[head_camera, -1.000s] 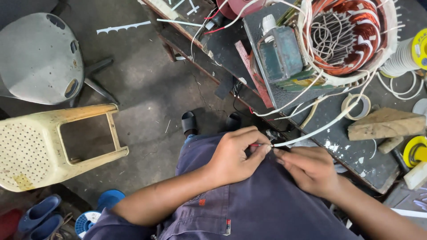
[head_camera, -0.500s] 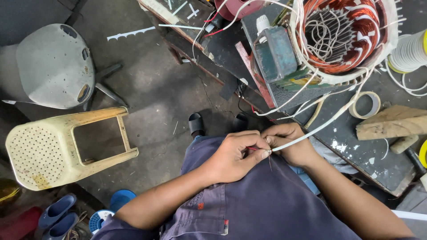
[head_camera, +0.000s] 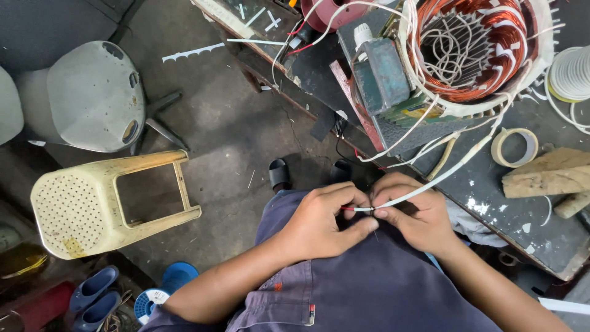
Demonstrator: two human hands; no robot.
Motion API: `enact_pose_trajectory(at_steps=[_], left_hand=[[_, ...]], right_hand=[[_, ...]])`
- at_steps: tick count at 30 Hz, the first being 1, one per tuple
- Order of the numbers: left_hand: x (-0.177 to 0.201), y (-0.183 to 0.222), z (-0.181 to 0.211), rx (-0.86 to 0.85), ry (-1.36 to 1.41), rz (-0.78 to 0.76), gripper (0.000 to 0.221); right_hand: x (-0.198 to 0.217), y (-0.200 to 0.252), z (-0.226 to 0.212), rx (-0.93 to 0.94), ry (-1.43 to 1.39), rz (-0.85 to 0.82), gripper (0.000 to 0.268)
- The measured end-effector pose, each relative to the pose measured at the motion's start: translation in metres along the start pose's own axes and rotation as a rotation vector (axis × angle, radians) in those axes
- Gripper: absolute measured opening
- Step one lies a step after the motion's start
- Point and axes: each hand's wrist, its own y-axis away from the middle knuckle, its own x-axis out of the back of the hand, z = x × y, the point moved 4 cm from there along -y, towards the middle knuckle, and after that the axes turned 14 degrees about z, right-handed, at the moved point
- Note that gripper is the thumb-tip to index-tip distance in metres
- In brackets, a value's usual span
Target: A person is seen wiring an electric motor stator, stripping wire ends and connecting them to the windings using various hand tools.
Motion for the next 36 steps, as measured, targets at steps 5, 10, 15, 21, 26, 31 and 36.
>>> enact_pose_trajectory(at_steps=[5,10,15,21,26,31,36], left_hand=[[-0.004,0.0,-0.008,-0.005,-0.117,0.026,0.008],[-0.007,-0.001,0.001,-0.591,-0.532,0.138,0.018],[-0.001,-0.009,-0.025,0.156,-0.002,-0.238,0.034],[-0.001,-0.015,0.007,-0.219,0.004,-0.096,0.011],[0.002,0.001,0.044,-0.865,-0.278,-0.126,0.01],[0.024,-0.038,-0.011,-0.034,-0.021,-0.169,0.015],[0.016,-0.031,-0.033,0.285,0.015,-0.403,0.026]], right_hand=[[-0.007,0.006,0.002,0.046,0.093,0.033,0.012],[-0.009,0.009,-0.002,0.075,0.102,0.1,0.015],[-0.011,0.011,-0.003,0.051,0.096,0.124,0.014],[-0.007,0.014,0.013,-0.094,0.059,0.139,0.012],[-0.017,0.013,0.02,-0.259,-0.154,0.126,0.01],[-0.019,0.009,0.026,-0.33,-0.204,0.104,0.009],[-0.029,0.016,0.015,-0.221,-0.062,0.317,0.01]])
